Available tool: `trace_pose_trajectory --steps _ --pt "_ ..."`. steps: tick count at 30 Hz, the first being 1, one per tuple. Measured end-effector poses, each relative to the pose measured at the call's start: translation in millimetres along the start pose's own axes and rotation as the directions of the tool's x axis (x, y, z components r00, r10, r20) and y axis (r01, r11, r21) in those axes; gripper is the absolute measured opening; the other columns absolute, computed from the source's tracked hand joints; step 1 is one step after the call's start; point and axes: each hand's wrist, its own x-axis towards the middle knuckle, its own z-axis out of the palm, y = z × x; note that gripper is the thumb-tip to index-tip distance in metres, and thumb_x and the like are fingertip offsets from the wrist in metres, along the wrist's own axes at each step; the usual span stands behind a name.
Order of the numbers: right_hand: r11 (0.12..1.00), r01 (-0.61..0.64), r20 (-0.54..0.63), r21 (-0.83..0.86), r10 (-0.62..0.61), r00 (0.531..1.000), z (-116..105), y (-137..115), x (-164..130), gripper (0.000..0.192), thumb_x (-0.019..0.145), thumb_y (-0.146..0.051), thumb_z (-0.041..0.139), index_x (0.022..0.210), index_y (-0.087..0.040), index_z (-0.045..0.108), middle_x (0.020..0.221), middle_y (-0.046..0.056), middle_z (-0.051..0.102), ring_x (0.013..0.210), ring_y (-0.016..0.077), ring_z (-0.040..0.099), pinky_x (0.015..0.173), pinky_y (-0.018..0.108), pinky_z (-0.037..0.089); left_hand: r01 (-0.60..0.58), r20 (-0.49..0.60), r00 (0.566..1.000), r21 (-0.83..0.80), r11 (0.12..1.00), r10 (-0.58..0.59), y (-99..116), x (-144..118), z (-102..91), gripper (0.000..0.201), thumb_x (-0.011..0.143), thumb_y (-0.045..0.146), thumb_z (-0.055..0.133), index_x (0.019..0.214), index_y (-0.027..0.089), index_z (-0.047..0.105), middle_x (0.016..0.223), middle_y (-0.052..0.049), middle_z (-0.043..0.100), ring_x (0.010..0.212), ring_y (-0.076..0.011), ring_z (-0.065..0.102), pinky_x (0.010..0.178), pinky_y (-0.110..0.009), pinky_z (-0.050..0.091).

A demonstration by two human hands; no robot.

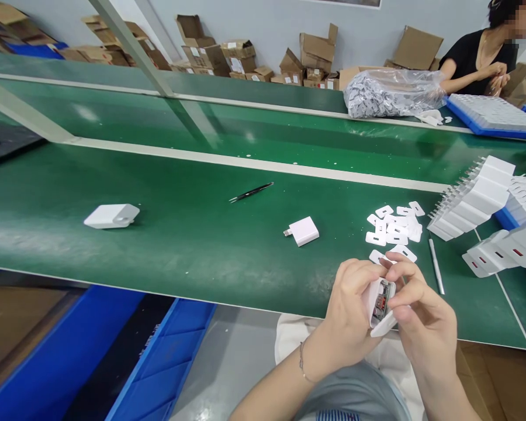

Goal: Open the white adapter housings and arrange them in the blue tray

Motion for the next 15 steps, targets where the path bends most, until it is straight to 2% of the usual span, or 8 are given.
trace_pose_trajectory --steps 5,8,10,12,15 --pt "0.977 -0.155 0.01 0.147 0.156 0.988 -4.7 -4.8 9.2 0.012 0.082 -0.036 0.077 0.073 -0.03 0.074 0.091 0.004 0.064 0.119 0.0282 0.058 0.098 0.042 0.05 0.012 0.002 1.0 0.015 1.0 -0.012 1.5 -1.6 0.4 0.056 0.088 0.012 0.062 0.134 0.02 0.031 0.104 -0.009 0.062 0.098 -0.0207 0.061 0.085 -0.041 0.05" --pt "0.974 -0.198 0.012 0.109 0.198 0.98 -4.3 -5.1 11.5 0.016 0.081 -0.038 0.078 0.07 -0.028 0.072 0.088 0.005 0.063 0.116 0.0289 0.059 0.095 0.042 0.052 0.031 -0.021 0.999 0.02 0.999 -0.031 2.2 -3.1 2.5 0.055 0.087 0.012 0.062 0.133 0.02 0.034 0.104 -0.008 0.061 0.098 -0.0206 0.061 0.084 -0.04 0.05" --pt "0.987 -0.157 -0.003 0.029 0.157 0.988 -2.4 -3.7 10.8 0.014 0.083 -0.036 0.076 0.073 -0.027 0.072 0.088 0.005 0.062 0.116 0.0291 0.058 0.094 0.043 0.052 0.024 -0.026 0.999 0.024 0.999 -0.023 2.1 -4.2 3.9 0.056 0.087 0.011 0.061 0.134 0.02 0.032 0.102 -0.007 0.06 0.097 -0.0204 0.061 0.084 -0.04 0.05" --pt "0.997 -0.065 -0.032 -0.039 0.064 0.997 0.3 -1.5 9.0 0.012 0.084 -0.034 0.075 0.075 -0.027 0.07 0.088 0.005 0.061 0.116 0.0289 0.058 0.094 0.045 0.052 0.009 -0.023 1.0 0.022 1.0 -0.009 1.7 -5.1 4.5 0.057 0.087 0.009 0.059 0.136 0.02 0.031 0.101 -0.007 0.06 0.097 -0.0206 0.061 0.084 -0.04 0.05" --pt "0.993 0.036 -0.042 -0.109 -0.041 0.998 3.6 2.7 5.8 0.015 0.081 -0.035 0.078 0.082 -0.027 0.065 0.097 0.005 0.062 0.118 0.0289 0.057 0.094 0.046 0.052 0.017 0.001 1.0 -0.029 0.999 -0.017 1.1 -5.9 3.5 0.057 0.087 0.012 0.058 0.135 0.022 0.03 0.104 -0.009 0.061 0.098 -0.0231 0.061 0.083 -0.043 0.051"
